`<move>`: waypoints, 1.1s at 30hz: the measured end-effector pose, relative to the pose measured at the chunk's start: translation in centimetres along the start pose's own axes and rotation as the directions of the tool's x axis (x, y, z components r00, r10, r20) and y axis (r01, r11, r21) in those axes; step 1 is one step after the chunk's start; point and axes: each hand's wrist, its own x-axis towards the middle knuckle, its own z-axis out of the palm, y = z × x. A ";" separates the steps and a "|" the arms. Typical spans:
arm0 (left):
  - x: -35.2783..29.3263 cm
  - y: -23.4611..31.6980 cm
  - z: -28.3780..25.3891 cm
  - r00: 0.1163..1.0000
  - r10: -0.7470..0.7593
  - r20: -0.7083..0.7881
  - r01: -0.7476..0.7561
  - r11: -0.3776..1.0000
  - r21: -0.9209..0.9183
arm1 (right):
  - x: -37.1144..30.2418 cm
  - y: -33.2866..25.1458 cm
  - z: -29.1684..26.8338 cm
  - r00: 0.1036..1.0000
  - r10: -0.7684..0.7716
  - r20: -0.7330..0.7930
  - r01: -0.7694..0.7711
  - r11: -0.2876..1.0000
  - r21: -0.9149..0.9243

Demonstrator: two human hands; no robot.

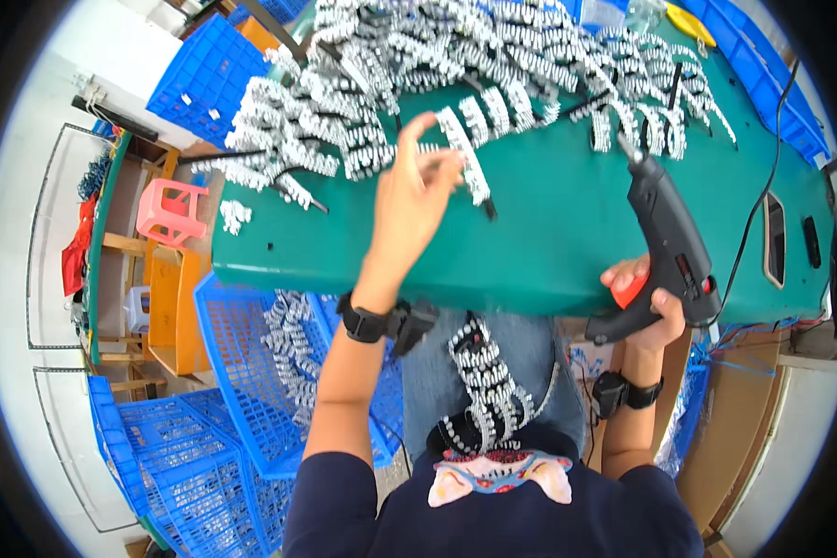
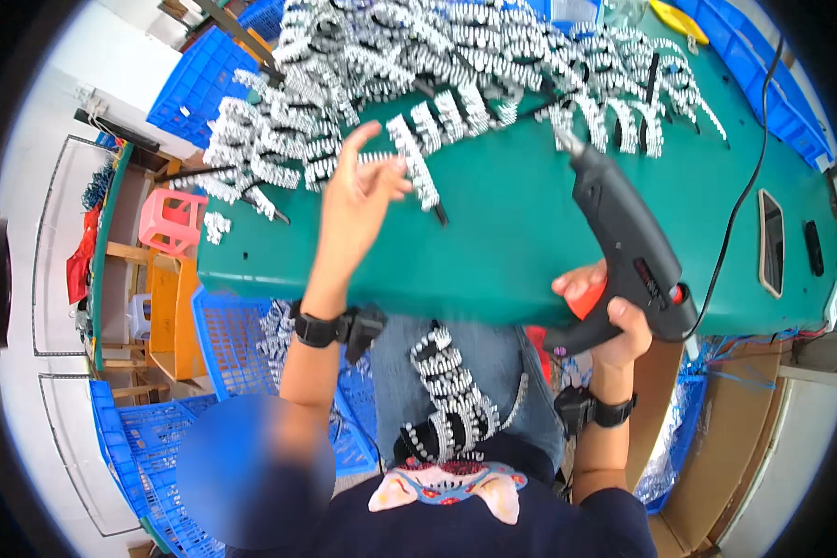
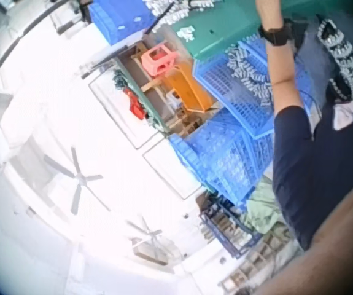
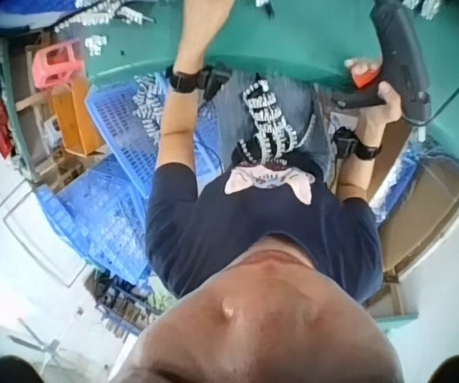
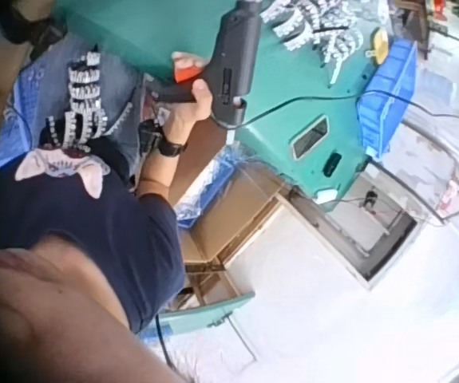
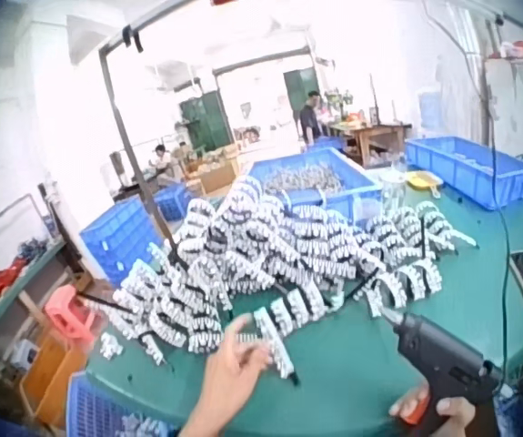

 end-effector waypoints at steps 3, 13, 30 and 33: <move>-2.0 3.2 -1.6 0.963 0.250 -0.099 -0.146 0.795 0.588 | 0.7 -0.2 0.3 0.997 -0.070 0.018 0.070 0.998 0.000; -14.5 0.5 -2.1 0.800 -0.269 0.537 0.073 0.931 0.357 | 1.1 0.2 -0.9 0.994 -0.103 0.046 0.103 0.995 0.008; -11.5 -0.8 -4.4 0.964 -0.014 -0.267 -0.170 0.736 -0.655 | 0.9 -0.2 0.6 0.997 -0.077 -0.023 0.076 0.996 -0.043; -9.1 -2.2 -3.4 0.972 -0.188 -0.143 0.100 0.877 -0.471 | 0.8 -0.3 0.9 0.998 -0.061 -0.019 0.060 0.997 -0.048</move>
